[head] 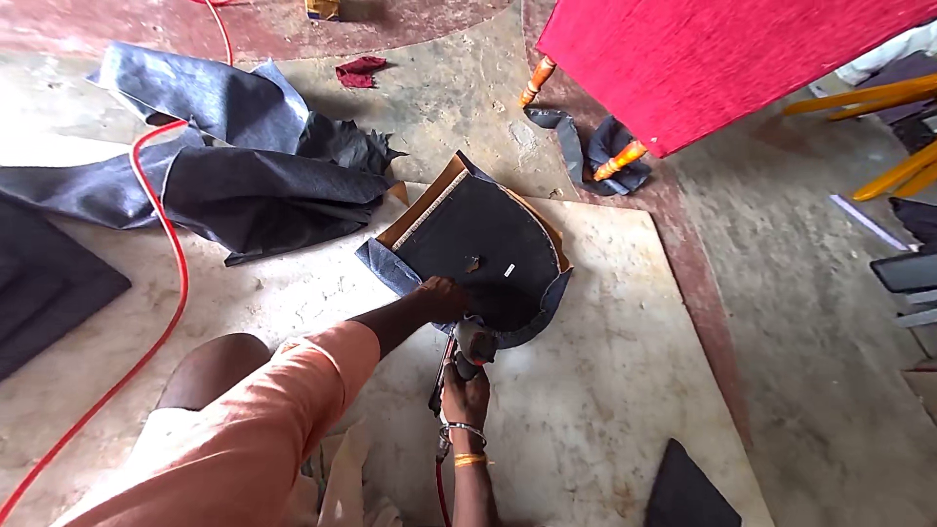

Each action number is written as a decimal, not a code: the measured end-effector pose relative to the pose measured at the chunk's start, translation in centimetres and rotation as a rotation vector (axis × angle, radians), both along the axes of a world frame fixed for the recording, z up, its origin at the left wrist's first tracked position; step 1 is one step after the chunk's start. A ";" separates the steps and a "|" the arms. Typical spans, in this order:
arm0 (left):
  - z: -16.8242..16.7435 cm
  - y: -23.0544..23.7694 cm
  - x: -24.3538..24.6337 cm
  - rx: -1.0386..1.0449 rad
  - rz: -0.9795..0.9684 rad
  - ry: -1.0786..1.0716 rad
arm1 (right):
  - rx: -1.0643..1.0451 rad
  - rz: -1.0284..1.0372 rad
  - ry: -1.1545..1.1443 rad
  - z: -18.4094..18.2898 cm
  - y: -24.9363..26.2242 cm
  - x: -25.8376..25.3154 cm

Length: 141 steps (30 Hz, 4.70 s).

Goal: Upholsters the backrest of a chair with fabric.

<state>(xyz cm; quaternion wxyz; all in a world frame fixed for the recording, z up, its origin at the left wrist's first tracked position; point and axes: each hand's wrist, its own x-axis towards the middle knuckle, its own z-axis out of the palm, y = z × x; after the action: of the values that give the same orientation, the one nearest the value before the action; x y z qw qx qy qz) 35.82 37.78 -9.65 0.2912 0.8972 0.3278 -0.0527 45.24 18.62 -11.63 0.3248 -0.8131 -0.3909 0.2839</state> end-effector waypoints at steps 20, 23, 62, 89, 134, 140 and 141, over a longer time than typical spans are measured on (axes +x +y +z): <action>-3.4 -5.5 3.9 0.056 0.095 -0.132 | -0.058 -0.221 0.097 2.5 -3.2 5.5; -4.4 -5.3 2.7 0.078 0.081 -0.200 | -0.093 -0.154 0.035 2.0 -2.8 7.1; -2.9 -0.9 -0.3 0.017 0.046 -0.079 | -0.137 0.046 -0.043 0.0 1.4 0.4; -2.4 2.7 -17.9 0.446 -0.018 -0.019 | -0.197 -0.051 -0.417 15.6 -8.5 25.8; -4.6 -10.6 -2.3 0.050 0.353 0.213 | -0.183 -0.040 0.477 -5.8 -5.5 1.5; -5.4 -11.7 -2.6 0.270 0.261 0.106 | -0.309 0.068 0.363 -5.4 -5.5 2.3; -5.5 -12.0 -2.7 0.314 0.203 0.071 | -0.353 0.087 0.348 -5.5 -5.5 2.5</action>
<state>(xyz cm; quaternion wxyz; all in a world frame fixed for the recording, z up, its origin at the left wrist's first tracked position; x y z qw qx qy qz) 33.10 25.78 -15.10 0.1397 0.8915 0.4309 -0.0026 47.70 13.10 -17.13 0.2275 -0.7784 -0.3082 0.4974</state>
